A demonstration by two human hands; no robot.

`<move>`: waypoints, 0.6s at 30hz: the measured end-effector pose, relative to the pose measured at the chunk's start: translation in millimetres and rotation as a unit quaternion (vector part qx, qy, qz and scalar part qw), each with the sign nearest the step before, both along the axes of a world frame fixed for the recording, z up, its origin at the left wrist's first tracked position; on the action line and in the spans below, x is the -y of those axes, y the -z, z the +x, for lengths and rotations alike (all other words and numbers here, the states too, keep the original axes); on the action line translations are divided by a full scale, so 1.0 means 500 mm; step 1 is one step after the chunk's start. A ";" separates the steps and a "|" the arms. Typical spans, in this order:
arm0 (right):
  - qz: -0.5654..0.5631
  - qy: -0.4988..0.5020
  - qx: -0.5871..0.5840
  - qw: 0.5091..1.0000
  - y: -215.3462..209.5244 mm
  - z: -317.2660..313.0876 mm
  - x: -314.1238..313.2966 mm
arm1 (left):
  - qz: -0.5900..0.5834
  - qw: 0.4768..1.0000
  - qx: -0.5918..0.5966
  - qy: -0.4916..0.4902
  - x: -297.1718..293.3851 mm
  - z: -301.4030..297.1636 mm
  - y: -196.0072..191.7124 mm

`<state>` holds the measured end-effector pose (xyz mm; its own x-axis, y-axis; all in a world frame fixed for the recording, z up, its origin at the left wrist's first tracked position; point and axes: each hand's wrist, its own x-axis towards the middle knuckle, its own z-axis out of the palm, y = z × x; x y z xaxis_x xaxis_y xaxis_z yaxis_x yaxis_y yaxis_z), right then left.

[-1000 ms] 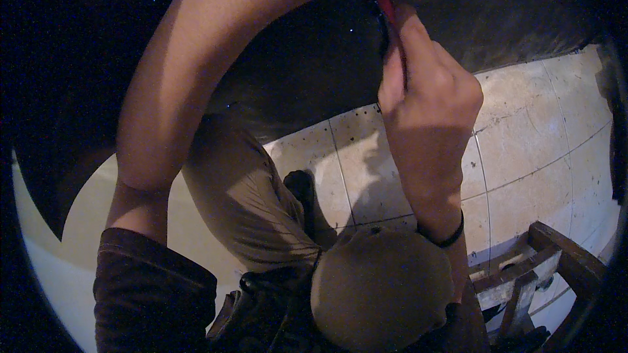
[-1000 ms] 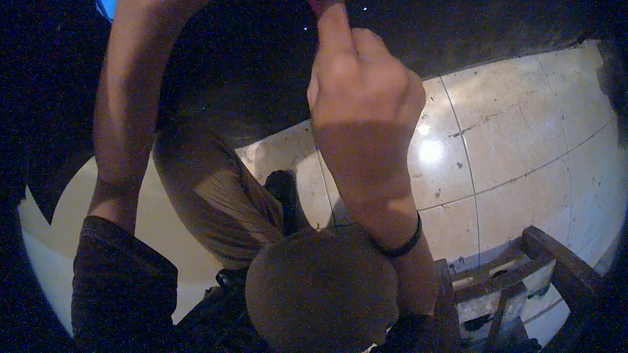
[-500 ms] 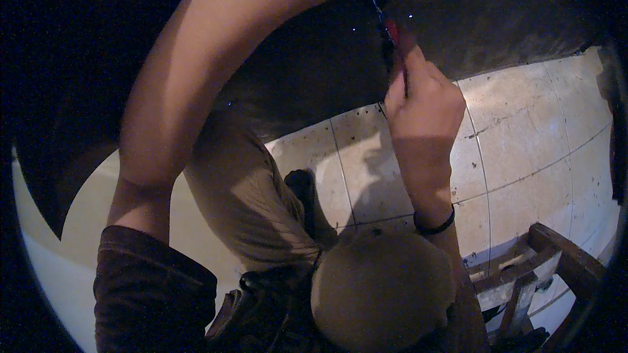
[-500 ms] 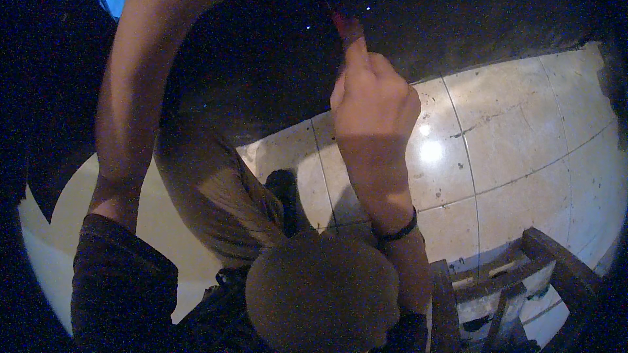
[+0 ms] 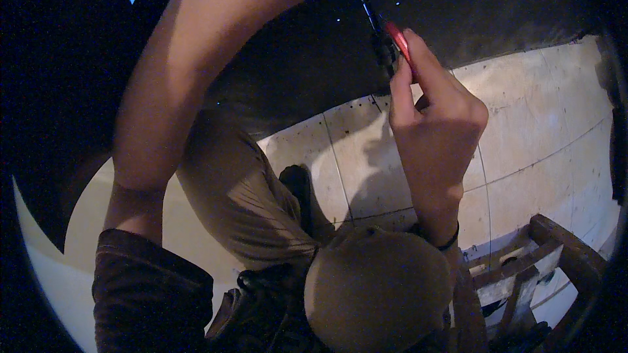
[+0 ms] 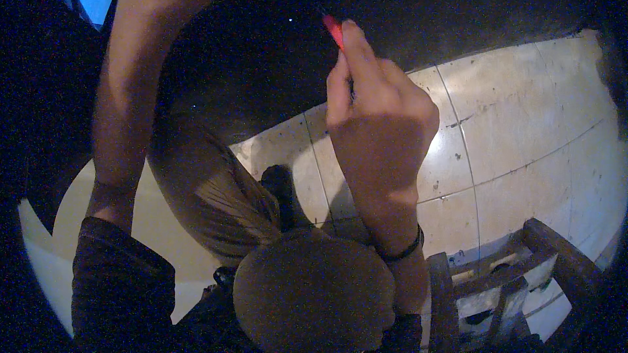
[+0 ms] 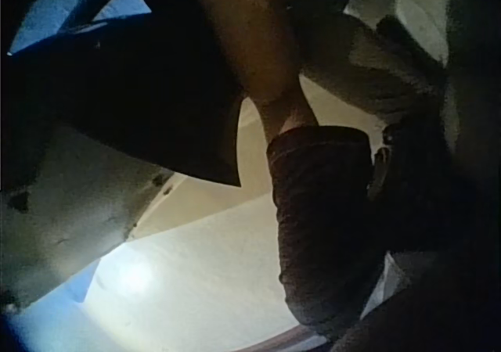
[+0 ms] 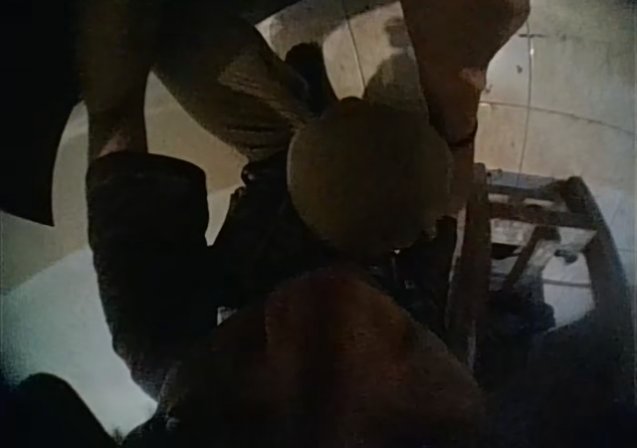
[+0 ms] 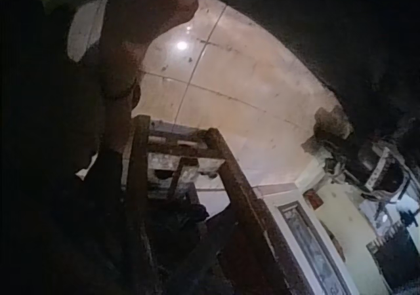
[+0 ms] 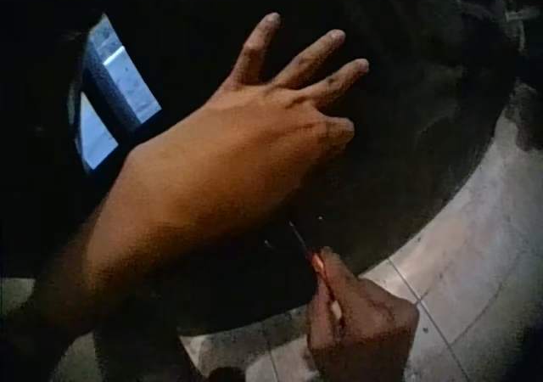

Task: The person applies a dark protective film onto a surface, smoothing it out with their hands and cutting the excess using a utility knife.

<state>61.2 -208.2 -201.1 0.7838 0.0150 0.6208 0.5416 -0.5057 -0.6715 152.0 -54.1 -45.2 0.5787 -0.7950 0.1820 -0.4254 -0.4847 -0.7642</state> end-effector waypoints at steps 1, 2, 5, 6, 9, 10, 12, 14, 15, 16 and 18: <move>0.004 0.003 0.006 1.000 0.002 0.003 -0.001 | -0.017 0.999 -0.036 -0.017 0.003 -0.006 -0.008; 0.004 0.003 0.011 1.000 0.004 0.005 -0.002 | -0.002 1.000 -0.013 -0.007 0.000 -0.005 -0.008; 0.007 0.001 0.024 1.000 0.004 0.006 -0.009 | 0.023 0.999 0.037 0.024 -0.013 0.004 -0.005; 0.010 -0.001 0.026 1.000 -0.001 0.005 -0.014 | 0.019 0.998 0.039 0.036 -0.018 0.009 -0.004; 0.017 -0.005 0.042 0.999 -0.012 0.009 -0.024 | 0.019 0.998 0.040 0.047 -0.017 0.009 -0.005; 0.019 -0.005 0.050 0.999 -0.015 0.011 -0.026 | 0.019 0.998 0.039 0.047 -0.015 0.009 -0.006; 0.016 -0.005 0.054 0.998 -0.024 0.013 -0.025 | 0.015 0.998 0.033 0.046 -0.013 0.010 -0.007; 0.014 -0.004 0.058 0.998 -0.028 0.012 -0.028 | 0.016 0.998 0.031 0.046 -0.013 0.010 -0.009; 0.011 -0.003 0.059 0.998 -0.028 0.010 -0.029 | 0.018 0.998 0.034 0.048 -0.014 0.010 -0.008; 0.005 0.000 0.061 0.998 -0.029 0.009 -0.029 | 0.020 0.998 0.039 0.045 -0.013 0.009 -0.008; 0.000 0.000 0.061 0.998 -0.038 0.008 -0.025 | 0.027 0.998 0.049 0.034 -0.010 0.007 -0.007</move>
